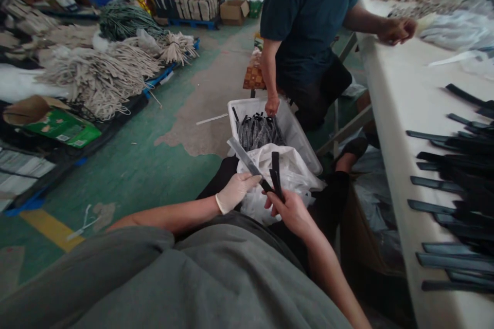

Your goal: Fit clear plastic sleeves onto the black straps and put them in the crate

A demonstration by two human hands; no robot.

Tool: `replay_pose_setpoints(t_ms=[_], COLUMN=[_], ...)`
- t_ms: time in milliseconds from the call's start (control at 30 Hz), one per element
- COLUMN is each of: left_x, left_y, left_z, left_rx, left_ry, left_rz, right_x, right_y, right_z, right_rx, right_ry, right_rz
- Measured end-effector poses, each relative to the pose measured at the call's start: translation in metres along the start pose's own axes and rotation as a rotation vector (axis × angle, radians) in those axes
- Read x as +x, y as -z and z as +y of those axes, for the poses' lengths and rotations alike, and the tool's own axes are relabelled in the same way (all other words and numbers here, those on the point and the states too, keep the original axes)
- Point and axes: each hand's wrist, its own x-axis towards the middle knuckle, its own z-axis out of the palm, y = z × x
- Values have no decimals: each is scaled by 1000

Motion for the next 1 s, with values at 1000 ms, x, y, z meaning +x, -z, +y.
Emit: replay_pose_setpoints(t_ms=[1000], left_x=[-8], left_y=[5], left_z=[-37], left_rx=[-530], left_ry=[447], left_rz=[-71], right_x=[-2], right_y=[7], right_z=[1], right_rx=[-313], right_ry=[-176], right_rz=[-109])
